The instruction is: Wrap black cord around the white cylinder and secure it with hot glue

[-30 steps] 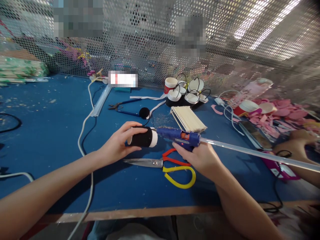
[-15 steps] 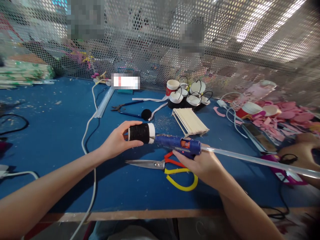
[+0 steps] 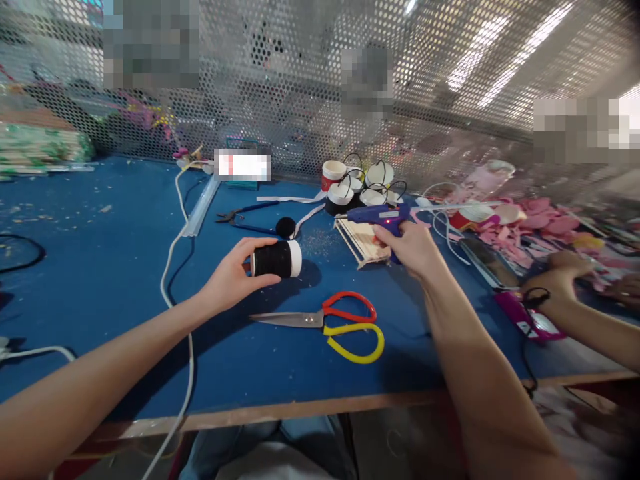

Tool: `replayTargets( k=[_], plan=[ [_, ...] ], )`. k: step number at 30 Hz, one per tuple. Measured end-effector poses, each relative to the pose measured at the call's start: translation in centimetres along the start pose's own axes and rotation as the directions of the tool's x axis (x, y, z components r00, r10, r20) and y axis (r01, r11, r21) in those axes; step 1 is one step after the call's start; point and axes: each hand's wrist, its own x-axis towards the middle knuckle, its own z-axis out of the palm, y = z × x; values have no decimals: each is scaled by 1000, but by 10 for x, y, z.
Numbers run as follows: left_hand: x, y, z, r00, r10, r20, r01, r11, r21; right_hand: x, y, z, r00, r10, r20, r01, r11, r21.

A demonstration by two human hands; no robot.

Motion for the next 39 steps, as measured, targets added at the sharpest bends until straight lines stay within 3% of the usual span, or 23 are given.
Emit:
replayTargets(
  k=[3,8,10,12,14,15,17,19,22,24,25,32,35,39],
  plan=[
    [-1,1,0,1000,18,-4,-18,1000,12,21,13,10,999,52,8,-46,939,-340],
    [-3,6,0,997,81,-7,-80,996,38,24,21,22,991,111,-80,-136,867,-479],
    [-3,7,0,994,107,-10,-106,993,60,18,18,23,986,51,-160,-129,843,-523],
    [-3,8,0,989,145,0,-145,986,86,9,8,23,971,-104,-216,-23,857,-514],
    [-4,10,0,979,200,28,-202,973,110,-2,-8,22,954,-255,-160,180,909,-376],
    [-5,12,0,971,233,50,-237,964,122,-8,-17,23,950,-302,-76,277,930,-240],
    [-8,15,1,950,292,105,-306,939,156,-19,-38,27,928,-337,158,332,942,53],
    [-10,19,2,924,340,174,-372,907,201,-28,-55,34,873,-331,357,268,939,215],
    [-13,23,4,879,402,256,-461,852,246,-36,-70,46,734,-331,593,104,918,384],
    [-14,25,4,857,429,284,-501,823,267,-39,-75,53,653,-333,681,-19,891,454],
    [-14,26,4,851,437,291,-512,811,281,-40,-77,55,641,-327,695,-68,877,476],
    [-15,24,2,875,386,291,-477,791,383,-48,-79,65,735,-346,582,-200,711,675],
    [-14,23,1,880,357,313,-451,834,318,-50,-79,66,736,-327,593,-291,638,713],
    [-12,24,0,904,304,300,-369,910,190,-51,-79,65,756,-344,558,-300,575,761]
  ],
)
